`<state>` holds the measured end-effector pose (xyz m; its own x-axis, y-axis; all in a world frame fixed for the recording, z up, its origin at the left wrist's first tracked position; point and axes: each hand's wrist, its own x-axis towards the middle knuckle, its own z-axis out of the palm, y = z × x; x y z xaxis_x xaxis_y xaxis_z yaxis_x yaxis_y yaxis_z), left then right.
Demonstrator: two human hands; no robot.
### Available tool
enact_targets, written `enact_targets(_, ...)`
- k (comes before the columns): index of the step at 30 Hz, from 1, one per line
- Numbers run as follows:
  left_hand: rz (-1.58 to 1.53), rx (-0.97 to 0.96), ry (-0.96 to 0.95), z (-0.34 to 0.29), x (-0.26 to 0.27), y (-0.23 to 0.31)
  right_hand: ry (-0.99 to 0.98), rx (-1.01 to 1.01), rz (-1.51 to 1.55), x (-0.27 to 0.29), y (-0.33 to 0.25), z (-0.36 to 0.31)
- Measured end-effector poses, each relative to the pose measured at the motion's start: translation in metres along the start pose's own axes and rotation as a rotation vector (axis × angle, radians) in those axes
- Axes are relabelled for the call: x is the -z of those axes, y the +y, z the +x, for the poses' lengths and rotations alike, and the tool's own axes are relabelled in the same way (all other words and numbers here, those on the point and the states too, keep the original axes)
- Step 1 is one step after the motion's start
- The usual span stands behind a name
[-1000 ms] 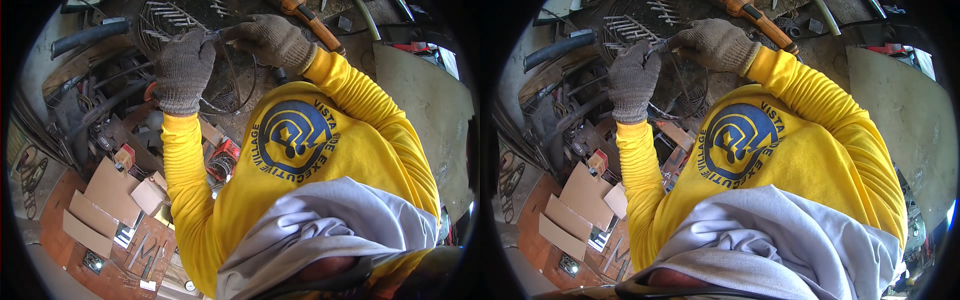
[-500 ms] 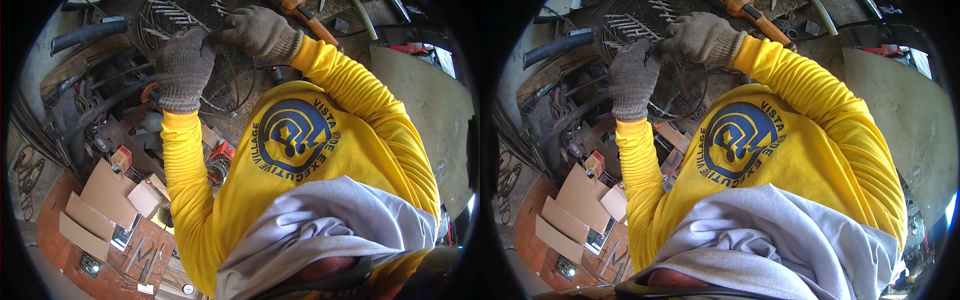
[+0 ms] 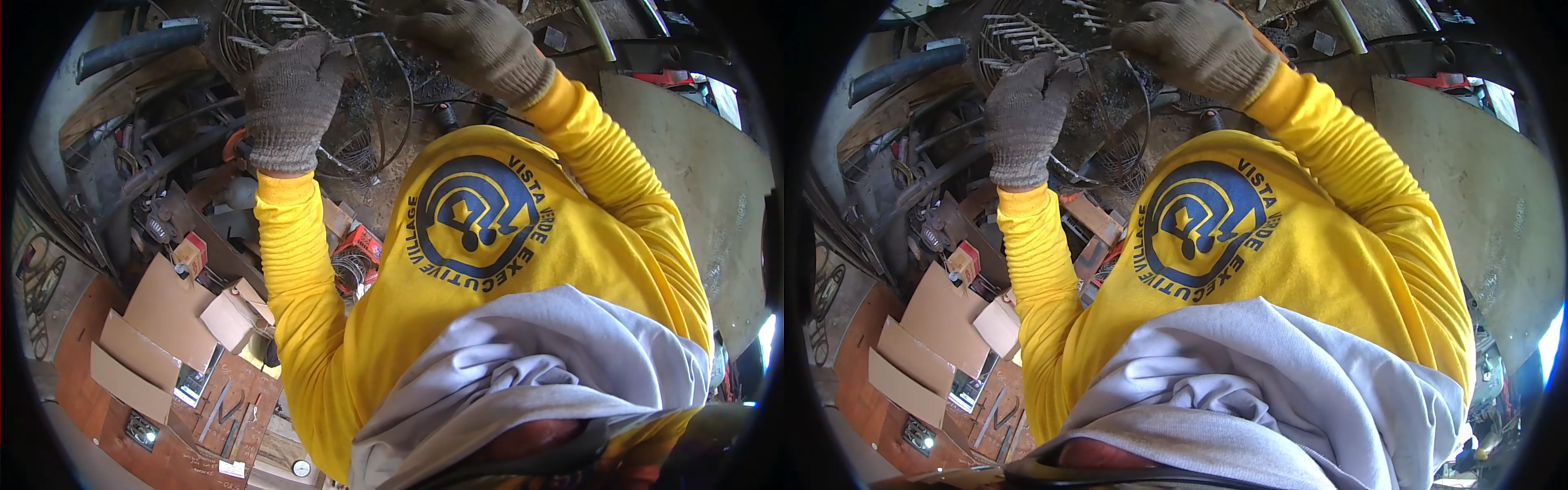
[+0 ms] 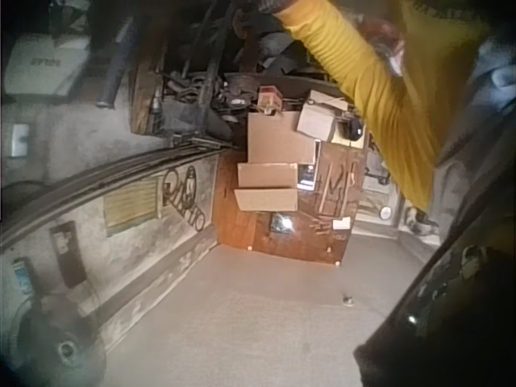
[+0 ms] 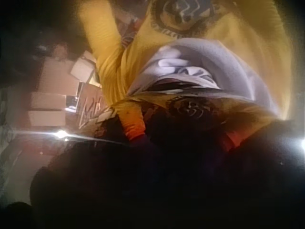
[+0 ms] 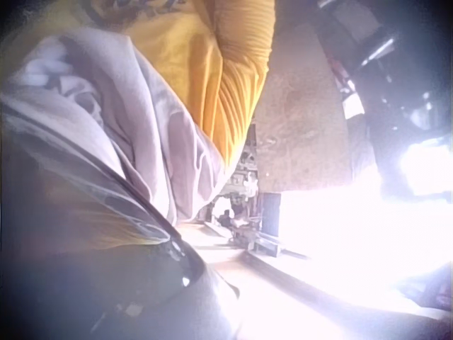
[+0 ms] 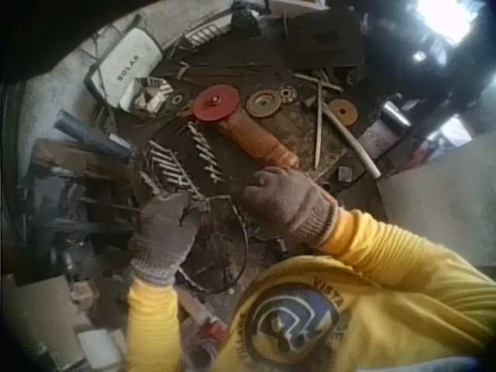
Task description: The person handles an angle grinder, then uses short pieces of wire to fasten rods of a circular metal structure together by hand.
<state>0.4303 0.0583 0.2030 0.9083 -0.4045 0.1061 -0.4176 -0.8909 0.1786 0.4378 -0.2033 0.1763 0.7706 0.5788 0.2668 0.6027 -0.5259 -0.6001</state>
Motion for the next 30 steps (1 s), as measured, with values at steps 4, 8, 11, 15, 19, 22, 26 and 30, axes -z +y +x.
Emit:
enact_targets(4,-0.213,0.141,0.016,-0.004,0.010,-0.002,0.190,-0.028,-0.005,-0.035,0.002,-0.036)
enact_targets(8,-0.201,0.135,0.021,-0.016,0.008,-0.007,0.182,-0.087,0.091,-0.047,-0.006,-0.055)
enact_targets(11,-0.177,0.110,0.018,-0.015,0.013,-0.007,0.182,-0.106,0.164,-0.050,-0.001,-0.046)
enact_targets(15,-0.452,0.326,0.092,-0.031,0.011,-0.022,0.204,-0.113,0.161,-0.057,0.004,-0.010)
enact_targets(19,-0.425,0.275,0.128,-0.031,0.010,0.003,0.166,-0.150,0.157,-0.063,0.009,0.007)
enact_targets(22,-0.289,0.289,0.083,-0.029,0.007,0.012,0.125,-0.211,0.200,-0.066,0.011,0.006)
enact_targets(26,-0.290,0.266,0.151,-0.040,-0.001,0.006,0.021,-0.229,0.128,-0.072,0.004,0.021)
enact_targets(30,-0.244,0.310,0.067,-0.035,0.003,0.020,-0.023,-0.144,0.257,-0.041,0.002,0.028)
